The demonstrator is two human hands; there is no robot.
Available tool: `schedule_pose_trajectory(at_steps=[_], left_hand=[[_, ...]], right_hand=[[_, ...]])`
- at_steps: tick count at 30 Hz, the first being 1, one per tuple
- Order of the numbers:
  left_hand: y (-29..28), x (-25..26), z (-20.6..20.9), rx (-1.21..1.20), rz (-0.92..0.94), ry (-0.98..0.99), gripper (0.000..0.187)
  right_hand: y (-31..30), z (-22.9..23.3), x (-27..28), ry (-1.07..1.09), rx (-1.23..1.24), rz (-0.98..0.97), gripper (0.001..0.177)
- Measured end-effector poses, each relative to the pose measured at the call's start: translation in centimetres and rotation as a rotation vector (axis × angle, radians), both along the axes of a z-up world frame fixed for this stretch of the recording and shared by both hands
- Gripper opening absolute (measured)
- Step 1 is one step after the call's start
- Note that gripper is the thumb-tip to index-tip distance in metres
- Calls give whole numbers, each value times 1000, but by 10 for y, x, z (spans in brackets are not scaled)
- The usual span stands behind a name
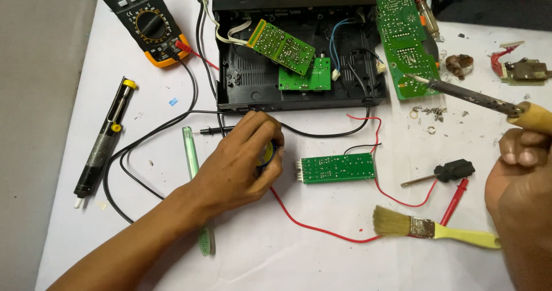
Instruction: Soldering electronic components onto a printed circuit board using a soldering iron and solder wire.
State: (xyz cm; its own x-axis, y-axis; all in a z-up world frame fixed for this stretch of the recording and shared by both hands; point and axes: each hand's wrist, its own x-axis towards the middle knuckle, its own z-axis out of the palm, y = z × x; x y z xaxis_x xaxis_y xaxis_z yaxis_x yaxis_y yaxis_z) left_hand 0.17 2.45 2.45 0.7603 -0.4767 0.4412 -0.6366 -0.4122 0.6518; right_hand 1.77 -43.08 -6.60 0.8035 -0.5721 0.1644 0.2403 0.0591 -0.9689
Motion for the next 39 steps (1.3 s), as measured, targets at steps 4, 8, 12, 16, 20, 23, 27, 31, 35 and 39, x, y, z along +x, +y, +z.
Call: schedule_pose_trajectory(at_steps=[4, 8, 12, 16, 20, 23, 27, 31, 35, 39], left_hand=[[0, 0, 6, -25, -11, -36, 6], [1, -1, 8, 4, 30, -27, 10], [-2, 0, 6, -9, 29, -53, 7], [-2, 1, 3, 6, 10, -40, 6], [-4, 0, 2, 21, 33, -63, 4], [-7, -2, 2, 27, 71, -68, 3], [-8, -5, -2, 31, 133, -30, 5], [-8, -7, -9, 49, 147, -37, 8], [-11, -9, -6, 116, 163, -31, 20], [-11, -12, -7, 186, 93, 76, 46]], right_hand=[[-10, -17, -9, -45, -77, 60, 23], [-11, -18, -12, -35, -102, 75, 21], [-7, -26, -12, 15, -67, 67, 34], [62, 48, -23, 128, -101, 163, 16], [82, 67, -34, 179, -525, 266, 17], [71, 69, -39, 101, -841, 237, 12], [84, 68, -38, 164, -428, 247, 26], [83, 54, -29, -17, -325, 228, 33], [90, 63, -27, -66, -307, 221, 21], [102, 73, -28, -79, -327, 167, 14]])
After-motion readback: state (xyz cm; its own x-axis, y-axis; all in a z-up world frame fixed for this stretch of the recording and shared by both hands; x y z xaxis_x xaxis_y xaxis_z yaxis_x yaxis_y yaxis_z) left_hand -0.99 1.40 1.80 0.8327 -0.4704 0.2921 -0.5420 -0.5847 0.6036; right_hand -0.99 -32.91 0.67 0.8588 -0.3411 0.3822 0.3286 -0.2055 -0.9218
